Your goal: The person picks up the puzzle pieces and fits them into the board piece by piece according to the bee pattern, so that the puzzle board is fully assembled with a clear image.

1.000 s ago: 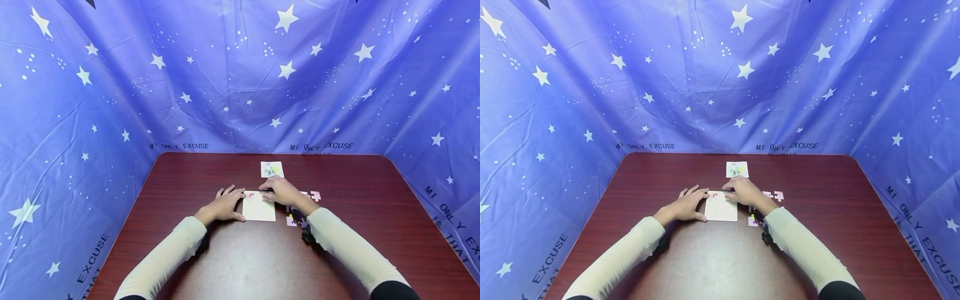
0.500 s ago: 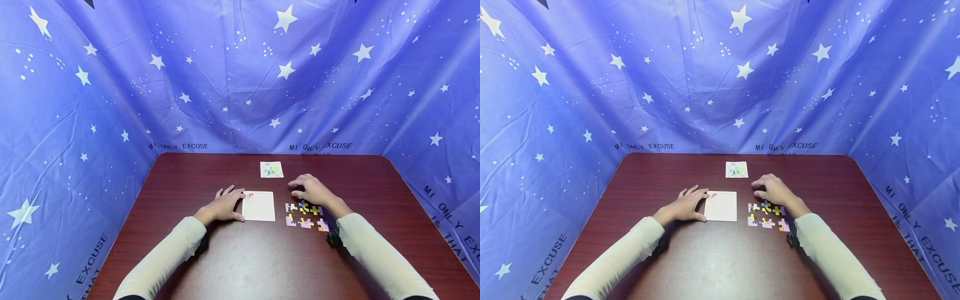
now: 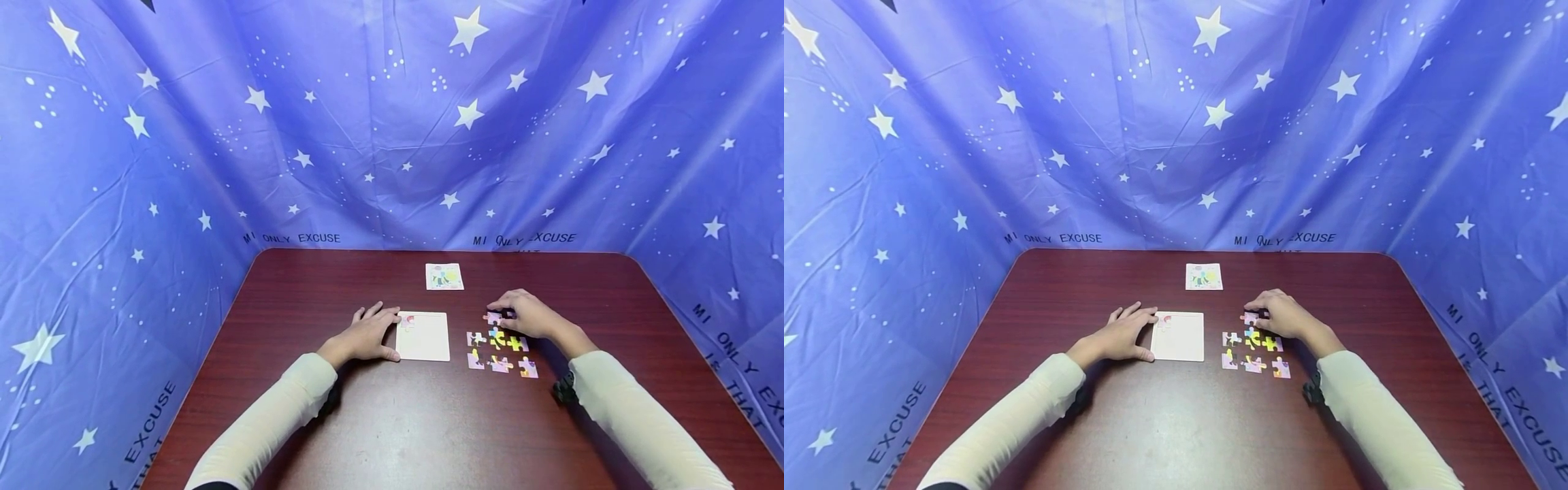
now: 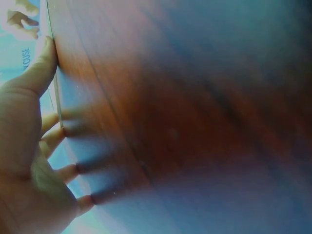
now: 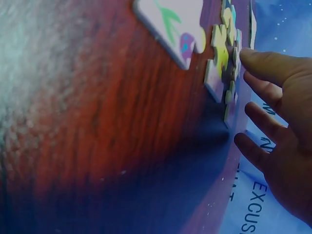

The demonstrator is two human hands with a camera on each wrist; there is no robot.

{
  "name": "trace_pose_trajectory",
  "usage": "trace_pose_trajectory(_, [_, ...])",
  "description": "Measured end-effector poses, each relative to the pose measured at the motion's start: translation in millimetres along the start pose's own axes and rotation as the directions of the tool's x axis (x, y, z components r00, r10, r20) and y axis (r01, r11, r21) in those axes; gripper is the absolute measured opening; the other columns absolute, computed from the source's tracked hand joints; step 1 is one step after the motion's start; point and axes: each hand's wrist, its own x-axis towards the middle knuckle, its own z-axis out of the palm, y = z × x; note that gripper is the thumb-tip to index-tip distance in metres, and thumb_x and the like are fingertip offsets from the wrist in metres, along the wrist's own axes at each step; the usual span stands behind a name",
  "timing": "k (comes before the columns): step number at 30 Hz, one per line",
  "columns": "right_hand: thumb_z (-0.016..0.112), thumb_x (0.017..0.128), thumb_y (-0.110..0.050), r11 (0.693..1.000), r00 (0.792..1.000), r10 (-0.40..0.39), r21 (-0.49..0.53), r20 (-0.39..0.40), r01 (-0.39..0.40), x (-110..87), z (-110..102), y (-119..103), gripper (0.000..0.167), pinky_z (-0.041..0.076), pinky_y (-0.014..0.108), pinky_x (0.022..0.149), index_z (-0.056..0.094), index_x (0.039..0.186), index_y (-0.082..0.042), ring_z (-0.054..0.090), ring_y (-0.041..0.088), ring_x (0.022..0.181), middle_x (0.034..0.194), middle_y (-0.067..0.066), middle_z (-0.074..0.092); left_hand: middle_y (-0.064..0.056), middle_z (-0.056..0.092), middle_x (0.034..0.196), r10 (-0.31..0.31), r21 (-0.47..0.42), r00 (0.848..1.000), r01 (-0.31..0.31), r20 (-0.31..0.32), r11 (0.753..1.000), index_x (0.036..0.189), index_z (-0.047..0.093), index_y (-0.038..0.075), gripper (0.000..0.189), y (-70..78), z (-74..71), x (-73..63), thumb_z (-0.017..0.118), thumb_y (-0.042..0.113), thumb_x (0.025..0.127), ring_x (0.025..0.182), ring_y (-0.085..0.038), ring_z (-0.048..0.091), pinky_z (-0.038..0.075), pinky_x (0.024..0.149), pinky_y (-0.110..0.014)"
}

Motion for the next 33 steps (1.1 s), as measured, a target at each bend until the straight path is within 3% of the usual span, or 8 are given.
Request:
trace_pose_trajectory(10, [0.075, 0.089, -0.014, 1.000, 1.000, -0.012, -0.028, 0.010, 0.013, -1.2, 4, 6, 0.028, 0.047, 0.055, 0.095, 0.077, 0.117, -0.011, 0.062, 0.033, 0.107, 0.105, 0.005, 0.071, -0.001, 0.034, 0.166, 0.000, -0.009, 1.000, 0.000, 0.004, 1.000, 0.149, 0.048, 0.018, 0.089, 1.1, -1.6, -1.0, 0.079, 0.060, 0.078, 0.157, -0.039, 0.020, 0.018, 0.118, -0.070])
trace_pose_trajectory(22, [0.075, 0.087, -0.015, 1.000, 1.000, 0.010, 0.013, 0.003, -0.010, 2.4, 3, 4, 0.029, 0.046, 0.050, 0.092, 0.077, 0.116, -0.013, 0.060, 0.029, 0.104, 0.103, 0.002, 0.071, -0.001, 0.034, 0.166, 0.004, -0.022, 1.000, -0.004, 0.002, 1.000, 0.149, 0.048, 0.018, 0.089, 0.9, -1.3, -1.2, 0.079, 0.060, 0.078, 0.157, -0.039, 0.020, 0.018, 0.118, -0.070])
trace_pose_trajectory(33, [0.075, 0.087, -0.015, 0.998, 0.999, -0.044, 0.041, -0.014, 0.044, 20.1, 6, -14, 0.030, 0.045, 0.054, 0.100, 0.076, 0.117, -0.011, 0.061, 0.033, 0.111, 0.109, 0.007, 0.073, -0.001, 0.035, 0.166, 0.001, -0.021, 1.000, -0.001, 0.001, 1.000, 0.149, 0.048, 0.018, 0.088, 1.0, -1.4, -1.3, 0.080, 0.059, 0.078, 0.157, -0.039, 0.019, 0.018, 0.118, -0.070])
